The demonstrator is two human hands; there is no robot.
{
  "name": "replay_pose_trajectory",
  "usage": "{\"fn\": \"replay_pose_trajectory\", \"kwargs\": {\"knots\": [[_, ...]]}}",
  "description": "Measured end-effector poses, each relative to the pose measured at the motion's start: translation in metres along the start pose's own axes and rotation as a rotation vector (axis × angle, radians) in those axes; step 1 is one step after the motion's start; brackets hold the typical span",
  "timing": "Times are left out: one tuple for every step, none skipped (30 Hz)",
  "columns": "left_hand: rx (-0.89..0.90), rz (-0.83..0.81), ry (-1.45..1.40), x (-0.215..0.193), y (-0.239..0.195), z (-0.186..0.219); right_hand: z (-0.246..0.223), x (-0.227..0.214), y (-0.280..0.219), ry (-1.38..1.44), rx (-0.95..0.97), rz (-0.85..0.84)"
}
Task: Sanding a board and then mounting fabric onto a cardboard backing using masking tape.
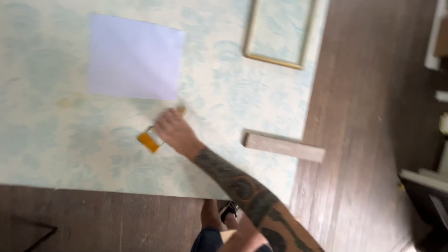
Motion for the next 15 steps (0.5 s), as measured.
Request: {"fn": "replay_pose_trajectory", "kwargs": {"knots": [[-0.037,0.006,-0.011,0.016,-0.005,-0.011,-0.002,-0.008,0.003,-0.019,-0.007,0.045],[-0.075,0.012,-0.022,0.032,-0.013,-0.02,-0.004,-0.017,0.007,-0.04,-0.015,0.089],[-0.115,0.014,-0.03,0.037,-0.014,-0.032,-0.01,-0.027,0.004,-0.056,0.007,0.092],[-0.156,0.017,-0.039,0.042,-0.016,-0.042,-0.009,-0.033,0.0,0.008,0.1,0.04],[-0.187,0.014,-0.037,0.045,-0.019,-0.053,-0.004,-0.04,-0.003,0.064,0.202,-0.006],[-0.218,0.012,-0.036,0.037,-0.016,-0.062,0.002,-0.123,0.01,0.039,0.233,0.005],[-0.249,0.009,-0.031,0.032,-0.013,-0.068,0.004,-0.193,0.018,0.301,0.328,-0.069],[-0.279,0.006,-0.025,0.031,-0.007,-0.07,-0.005,-0.265,0.019,0.567,0.417,-0.132],[-0.301,0.009,-0.008,0.008,0.005,-0.067,0.0,-0.332,-0.003,0.675,0.49,-0.091],[-0.322,0.012,0.01,-0.032,0.022,-0.051,0.022,-0.389,-0.03,0.644,0.518,-0.054],[-0.344,0.0,0.027,-0.063,0.029,-0.024,0.035,-0.445,-0.072,0.719,0.681,-0.019],[-0.367,-0.011,0.046,-0.09,0.033,0.009,0.032,-0.5,-0.122,0.797,0.841,0.024],[-0.385,-0.002,0.07,-0.118,0.04,0.045,0.015,-0.55,-0.172,0.875,0.98,0.079],[-0.403,0.008,0.094,-0.141,0.041,0.084,-0.018,-0.593,-0.224,0.959,1.112,0.141],[-0.374,-0.008,0.132,-0.164,0.033,0.133,-0.045,-0.607,-0.27,0.943,1.128,0.19]]}}
Point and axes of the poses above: each hand's wrist, its own y-axis towards the middle knuckle, its own x-axis out of the palm, z = x × y, the point moved 9 cm from there along y, towards the middle knuckle, and after that the axes turned 3 degrees about z, right-handed, at the moved point
